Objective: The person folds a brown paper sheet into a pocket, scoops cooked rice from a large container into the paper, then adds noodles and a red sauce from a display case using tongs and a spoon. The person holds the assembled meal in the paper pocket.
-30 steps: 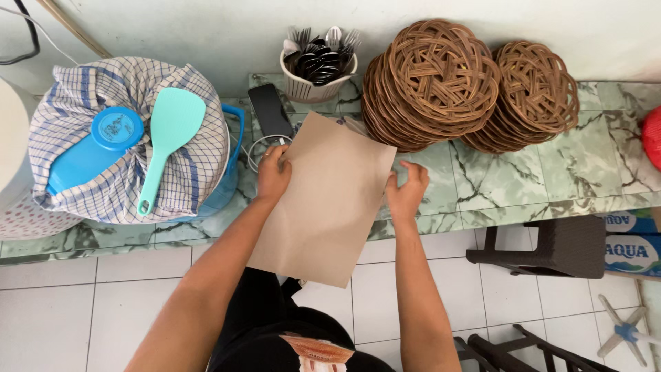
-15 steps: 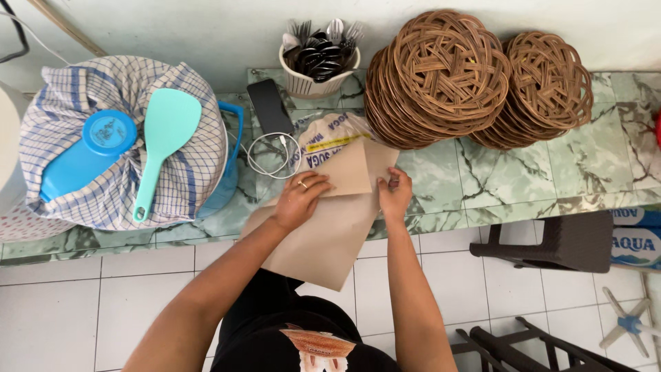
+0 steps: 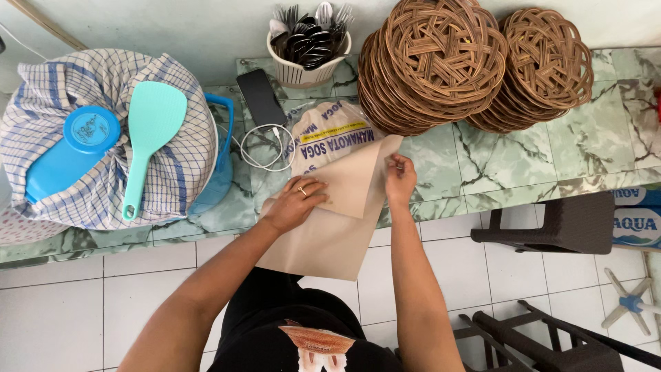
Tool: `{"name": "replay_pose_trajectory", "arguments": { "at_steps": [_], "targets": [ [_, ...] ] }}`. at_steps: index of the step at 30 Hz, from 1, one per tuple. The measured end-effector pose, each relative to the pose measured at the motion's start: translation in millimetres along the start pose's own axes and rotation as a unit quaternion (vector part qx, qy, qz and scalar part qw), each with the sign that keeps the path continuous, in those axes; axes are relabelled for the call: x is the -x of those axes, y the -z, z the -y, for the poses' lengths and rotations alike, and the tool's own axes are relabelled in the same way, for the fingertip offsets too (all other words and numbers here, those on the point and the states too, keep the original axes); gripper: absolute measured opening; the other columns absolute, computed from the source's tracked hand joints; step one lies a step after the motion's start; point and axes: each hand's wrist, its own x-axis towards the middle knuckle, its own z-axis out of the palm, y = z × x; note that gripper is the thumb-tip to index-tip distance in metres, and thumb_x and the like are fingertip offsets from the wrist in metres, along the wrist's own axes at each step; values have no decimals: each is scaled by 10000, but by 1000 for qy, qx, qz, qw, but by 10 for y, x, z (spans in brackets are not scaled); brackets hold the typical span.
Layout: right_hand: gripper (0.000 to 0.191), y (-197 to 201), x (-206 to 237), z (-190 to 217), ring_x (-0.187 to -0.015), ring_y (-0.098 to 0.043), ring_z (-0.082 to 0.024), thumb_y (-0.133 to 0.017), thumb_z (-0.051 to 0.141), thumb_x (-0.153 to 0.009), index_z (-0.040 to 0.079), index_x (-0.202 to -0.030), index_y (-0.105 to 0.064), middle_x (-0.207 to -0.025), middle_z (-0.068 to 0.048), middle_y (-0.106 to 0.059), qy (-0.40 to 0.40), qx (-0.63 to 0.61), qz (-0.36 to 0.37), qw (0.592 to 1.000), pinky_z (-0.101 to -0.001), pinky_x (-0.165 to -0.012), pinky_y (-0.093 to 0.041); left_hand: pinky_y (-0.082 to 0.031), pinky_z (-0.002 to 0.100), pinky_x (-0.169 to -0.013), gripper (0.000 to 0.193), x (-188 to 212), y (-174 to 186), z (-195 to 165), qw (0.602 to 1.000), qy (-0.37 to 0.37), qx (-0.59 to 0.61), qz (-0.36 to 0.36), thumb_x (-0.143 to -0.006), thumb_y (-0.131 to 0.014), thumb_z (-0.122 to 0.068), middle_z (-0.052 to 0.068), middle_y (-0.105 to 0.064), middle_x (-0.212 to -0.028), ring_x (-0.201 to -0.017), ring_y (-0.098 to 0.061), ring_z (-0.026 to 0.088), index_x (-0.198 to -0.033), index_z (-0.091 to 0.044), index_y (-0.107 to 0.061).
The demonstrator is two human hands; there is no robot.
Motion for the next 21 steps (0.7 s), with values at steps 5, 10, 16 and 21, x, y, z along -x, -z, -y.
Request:
{"name": "replay_pose_trajectory", "arguments": {
  "at_steps": [5,10,16,21],
  "targets": [
    [248,-4,58,77,-873,-598,-134,-661,94,-1007,25,-1243,-691,-1140,-63,-731,-76,-15,14,997,-282,-808,-515,-403,491,-1143,279,-37,83,-33,1000,4,25,-16,-834,-689,-26,10,-649,-1348,-1305,-555,270,-1081,-151,-722],
    [434,3,104,79,-858,-623,-127,-633,-23,-885,8,-1313,-568,-1203,-87,-657,-16,-61,43,997,-275,-769,-531,-435,460,-1119,285,-83,208,-24,997,29,67,-11,-818,-668,3,105,-583,-1438,-1332,-529,359,-1076,-117,-690],
    [496,-24,80,9,-848,-607,-116,-626,-40,-883,18,-1358,-494,-1066,-81,-672,-54,-100,33,993,-272,-755,-512,-437,482,-1106,270,-201,251,13,995,48,65,57,-768,-645,14,132,-517,-1511,-1393,-487,389,-1015,-95,-626],
    [284,-22,69,10,-802,-584,-112,-591,1,-909,-22,-1178,-681,-966,-57,-701,-94,-89,58,990,-279,-745,-489,-397,530,-1065,524,-233,142,-5,986,74,24,149,-731,-655,-5,89,-529,-1435,-1361,-443,325,-1249,-82,-628]
  ]
}}
